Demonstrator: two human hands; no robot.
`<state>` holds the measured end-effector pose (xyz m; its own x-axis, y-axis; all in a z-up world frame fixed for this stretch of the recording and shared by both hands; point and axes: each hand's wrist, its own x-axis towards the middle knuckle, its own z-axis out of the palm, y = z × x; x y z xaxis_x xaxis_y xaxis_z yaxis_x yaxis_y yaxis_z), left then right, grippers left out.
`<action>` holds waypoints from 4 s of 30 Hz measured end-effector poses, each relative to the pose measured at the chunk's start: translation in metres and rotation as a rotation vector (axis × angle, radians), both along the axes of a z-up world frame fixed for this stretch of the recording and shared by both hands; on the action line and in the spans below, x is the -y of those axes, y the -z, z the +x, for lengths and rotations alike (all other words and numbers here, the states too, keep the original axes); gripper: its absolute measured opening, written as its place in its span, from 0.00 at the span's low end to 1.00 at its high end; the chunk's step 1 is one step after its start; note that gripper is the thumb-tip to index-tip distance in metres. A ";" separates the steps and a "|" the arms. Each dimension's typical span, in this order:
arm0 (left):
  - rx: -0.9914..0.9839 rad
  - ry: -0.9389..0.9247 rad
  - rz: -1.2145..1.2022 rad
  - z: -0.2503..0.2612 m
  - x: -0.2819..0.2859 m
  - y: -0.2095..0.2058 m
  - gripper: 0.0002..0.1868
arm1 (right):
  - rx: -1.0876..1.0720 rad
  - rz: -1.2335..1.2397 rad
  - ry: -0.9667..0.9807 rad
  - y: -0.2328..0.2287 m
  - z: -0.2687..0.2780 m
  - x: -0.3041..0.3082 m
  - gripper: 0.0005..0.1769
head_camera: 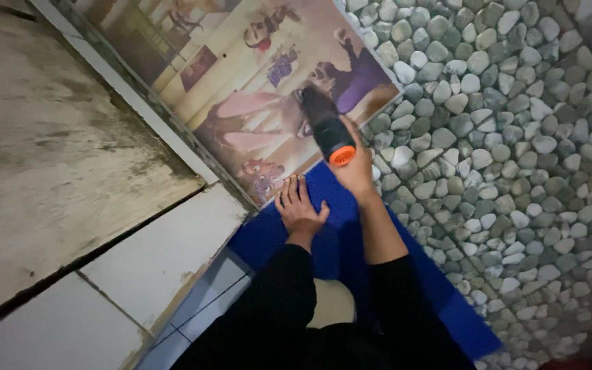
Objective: The recorder uses a heat gun to smooth or adhere a blue mat and a poster to the floor.
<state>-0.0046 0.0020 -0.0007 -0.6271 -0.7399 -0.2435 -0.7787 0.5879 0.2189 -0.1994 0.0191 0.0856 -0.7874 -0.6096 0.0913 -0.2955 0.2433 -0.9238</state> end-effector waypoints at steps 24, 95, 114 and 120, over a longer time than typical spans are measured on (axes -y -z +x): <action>-0.156 0.040 -0.074 0.001 0.007 -0.006 0.47 | 0.105 0.305 -0.161 -0.011 -0.050 0.048 0.55; -0.032 -0.501 -0.230 -0.127 0.109 0.074 0.31 | 0.278 0.193 -0.480 0.014 -0.065 0.088 0.44; -0.203 -0.512 -0.241 -0.131 0.118 0.051 0.32 | 0.187 0.284 -0.479 -0.002 -0.057 0.150 0.45; -0.167 -0.535 -0.206 -0.127 0.104 0.070 0.32 | -0.056 0.332 -0.665 0.001 -0.053 0.149 0.52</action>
<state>-0.1316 -0.1023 -0.0709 -0.1714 -0.9852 0.0083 -0.9434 0.1666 0.2867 -0.2520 -0.1295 0.0849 -0.2422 -0.9583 -0.1518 -0.5219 0.2605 -0.8123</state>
